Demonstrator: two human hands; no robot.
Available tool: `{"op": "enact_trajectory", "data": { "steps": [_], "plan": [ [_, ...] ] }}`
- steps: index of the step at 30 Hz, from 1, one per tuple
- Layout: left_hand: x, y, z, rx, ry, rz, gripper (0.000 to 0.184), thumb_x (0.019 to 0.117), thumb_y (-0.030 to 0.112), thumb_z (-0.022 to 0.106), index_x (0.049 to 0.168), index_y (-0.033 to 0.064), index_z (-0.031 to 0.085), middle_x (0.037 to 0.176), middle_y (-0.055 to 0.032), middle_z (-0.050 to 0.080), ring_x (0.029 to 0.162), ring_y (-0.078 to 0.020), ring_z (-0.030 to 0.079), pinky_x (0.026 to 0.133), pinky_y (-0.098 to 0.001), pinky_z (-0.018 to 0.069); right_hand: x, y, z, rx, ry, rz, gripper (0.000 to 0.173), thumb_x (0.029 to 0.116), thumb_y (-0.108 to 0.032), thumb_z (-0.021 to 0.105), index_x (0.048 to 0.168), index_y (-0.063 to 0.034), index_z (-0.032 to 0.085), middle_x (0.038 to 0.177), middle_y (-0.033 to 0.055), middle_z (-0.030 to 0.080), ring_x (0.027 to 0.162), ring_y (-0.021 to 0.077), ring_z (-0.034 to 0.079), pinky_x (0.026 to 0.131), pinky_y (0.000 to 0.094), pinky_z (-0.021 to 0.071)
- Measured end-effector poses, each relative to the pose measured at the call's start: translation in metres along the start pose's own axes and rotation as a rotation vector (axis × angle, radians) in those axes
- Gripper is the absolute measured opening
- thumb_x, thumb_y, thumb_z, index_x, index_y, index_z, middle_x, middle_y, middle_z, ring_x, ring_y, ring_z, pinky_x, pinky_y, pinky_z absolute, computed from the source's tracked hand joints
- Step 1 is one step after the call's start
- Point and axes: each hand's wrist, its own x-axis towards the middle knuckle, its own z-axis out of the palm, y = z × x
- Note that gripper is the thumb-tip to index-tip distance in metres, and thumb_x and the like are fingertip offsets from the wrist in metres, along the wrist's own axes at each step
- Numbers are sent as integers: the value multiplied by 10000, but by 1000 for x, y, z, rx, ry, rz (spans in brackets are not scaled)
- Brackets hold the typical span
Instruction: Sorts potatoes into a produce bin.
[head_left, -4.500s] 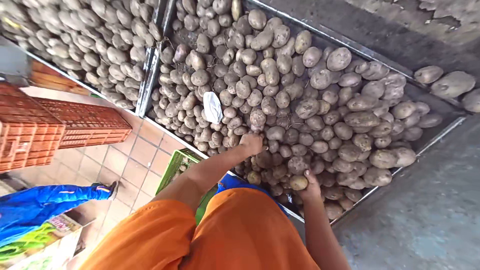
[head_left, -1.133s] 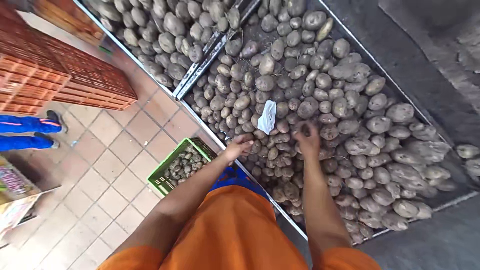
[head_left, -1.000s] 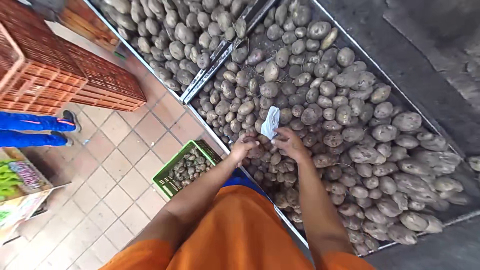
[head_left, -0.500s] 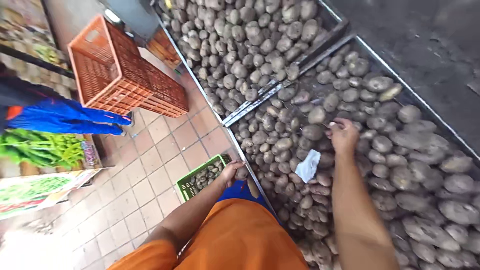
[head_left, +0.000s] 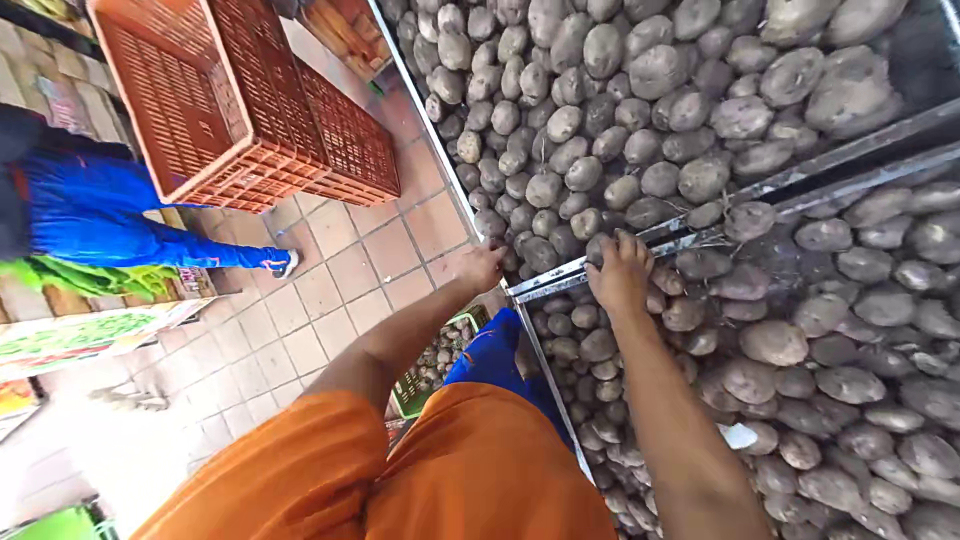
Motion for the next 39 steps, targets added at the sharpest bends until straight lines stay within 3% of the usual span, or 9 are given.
{"op": "enact_trajectory", "data": {
  "steps": [4, 7, 10, 14, 17, 21, 24, 33, 39],
  "plan": [
    [32, 7, -17, 455, -151, 202, 543, 907, 40, 694, 1415, 197, 589, 1530, -215, 433, 1210, -515, 576, 801, -666, 578, 20, 4, 10, -11, -36, 73, 615, 818, -263, 815, 1393, -192, 607, 1422, 199, 545, 1349, 444, 470, 1063, 652, 413],
    [43, 5, -40, 500, -255, 332, 475, 916, 223, 700, 1379, 150, 619, 1443, -146, 555, 1187, -436, 618, 861, -651, 557, 21, 12, 3, 159, 54, 203, 642, 818, -350, 808, 1391, -142, 605, 1388, 204, 576, 1320, 402, 520, 1091, 585, 436],
    [21, -12, -52, -66, -314, 226, 626, 865, 408, 804, 1395, 138, 610, 1369, -112, 635, 1250, -295, 620, 1060, -578, 496, 10, 16, -6, 816, 180, 504, 583, 918, -288, 734, 1417, -63, 534, 1306, 152, 629, 1162, 225, 636, 986, 413, 540],
    [-1, -4, -35, -563, -234, 239, 732, 785, 370, 858, 1420, 124, 588, 1448, -157, 566, 1305, -271, 577, 1116, -509, 475, 31, 15, -27, 1600, 240, 770, 553, 1070, -540, 383, 1343, -79, 521, 1037, 181, 696, 733, 296, 688, 615, 447, 590],
    [27, 25, -23, -295, -302, 227, 816, 770, 522, 843, 1485, 273, 539, 1634, -188, 346, 1406, -379, 481, 1106, -639, 438, 43, 18, -24, 1283, 284, 659, 502, 1063, -462, 501, 1383, -77, 531, 1074, 168, 671, 756, 266, 700, 651, 434, 620],
    [42, 55, -31, -206, -357, 192, 814, 774, 552, 833, 1480, 269, 542, 1576, -210, 427, 1379, -408, 502, 1084, -673, 438, 40, 2, -38, 407, 115, 455, 648, 966, -490, 650, 1476, -108, 531, 1456, 195, 551, 1307, 357, 563, 1081, 579, 455],
    [32, 65, -38, 13, -345, 274, 783, 764, 596, 788, 1431, 240, 587, 1525, -304, 417, 1252, -478, 573, 957, -687, 511, 42, -7, -24, 101, 38, 361, 596, 941, -494, 672, 1409, -130, 603, 1529, 213, 462, 1353, 399, 514, 1088, 576, 460],
    [82, 36, -57, -32, -727, 492, 769, 788, 548, 818, 1462, 278, 564, 1528, -231, 486, 1279, -455, 577, 1008, -719, 464, 55, -39, -19, 29, 92, 654, 697, 900, -425, 728, 1497, -140, 510, 1549, 259, 420, 1425, 445, 416, 1146, 602, 385],
    [99, 35, -77, -1, -780, 598, 787, 760, 559, 843, 1442, 258, 594, 1523, -201, 495, 1312, -424, 553, 1053, -692, 448, 152, -84, -68, 240, 153, 506, 538, 985, -411, 640, 1443, -139, 565, 1383, 159, 620, 1271, 322, 602, 1069, 549, 487]
  ]
}}
